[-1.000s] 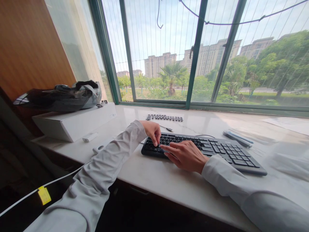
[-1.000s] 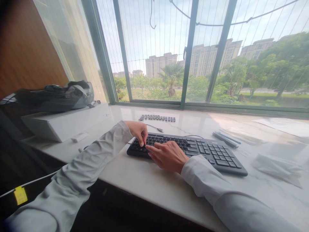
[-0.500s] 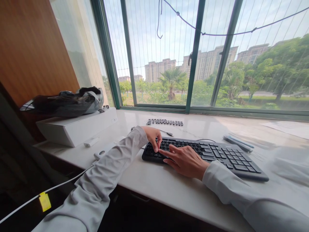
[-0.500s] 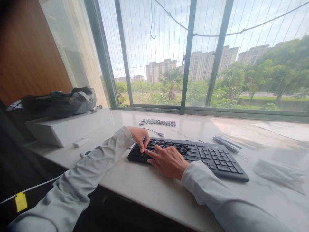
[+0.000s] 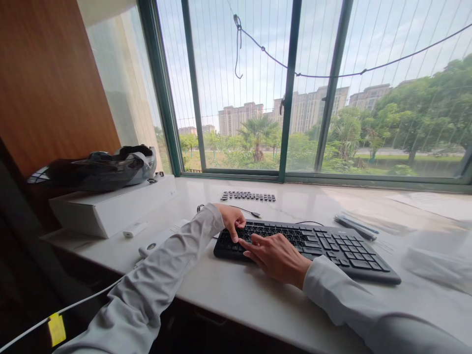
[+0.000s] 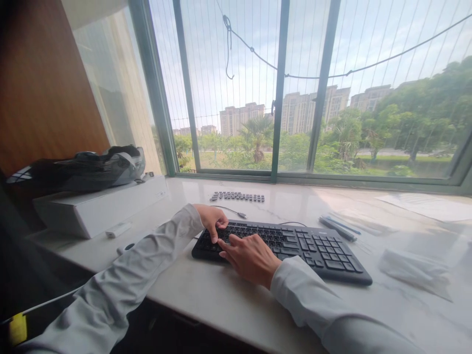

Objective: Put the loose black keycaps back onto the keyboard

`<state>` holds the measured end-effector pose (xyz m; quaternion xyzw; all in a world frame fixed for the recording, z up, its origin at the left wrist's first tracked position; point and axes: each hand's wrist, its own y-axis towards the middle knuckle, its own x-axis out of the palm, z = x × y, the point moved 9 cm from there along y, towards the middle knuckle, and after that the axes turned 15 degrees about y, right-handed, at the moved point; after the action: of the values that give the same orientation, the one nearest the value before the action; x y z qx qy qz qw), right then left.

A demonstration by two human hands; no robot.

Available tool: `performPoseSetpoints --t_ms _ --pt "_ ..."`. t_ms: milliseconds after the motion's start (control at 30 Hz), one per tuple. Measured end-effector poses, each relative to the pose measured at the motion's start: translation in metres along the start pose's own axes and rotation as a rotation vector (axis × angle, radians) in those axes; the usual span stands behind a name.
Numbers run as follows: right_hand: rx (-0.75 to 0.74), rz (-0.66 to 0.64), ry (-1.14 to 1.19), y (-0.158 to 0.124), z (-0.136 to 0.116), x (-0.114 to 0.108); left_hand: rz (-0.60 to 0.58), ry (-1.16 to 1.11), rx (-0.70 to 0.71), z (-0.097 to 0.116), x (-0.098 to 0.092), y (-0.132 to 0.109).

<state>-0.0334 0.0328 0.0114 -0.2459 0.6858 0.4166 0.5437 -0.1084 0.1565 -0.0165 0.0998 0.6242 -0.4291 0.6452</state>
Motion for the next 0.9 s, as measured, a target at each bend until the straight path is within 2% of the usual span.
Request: performPoseSetpoints --t_ms 233,500,900 --pt "-0.023 0.006 -0.007 0.001 -0.005 0.000 -0.037 0.019 -0.044 0.000 0.000 0.001" --pt "-0.046 0.007 -0.024 0.001 -0.007 0.004 -0.049 0.035 -0.023 0.000 0.002 0.004" --pt "-0.038 -0.039 -0.038 0.002 -0.008 0.010 -0.006 0.136 -0.006 0.010 -0.005 0.003"
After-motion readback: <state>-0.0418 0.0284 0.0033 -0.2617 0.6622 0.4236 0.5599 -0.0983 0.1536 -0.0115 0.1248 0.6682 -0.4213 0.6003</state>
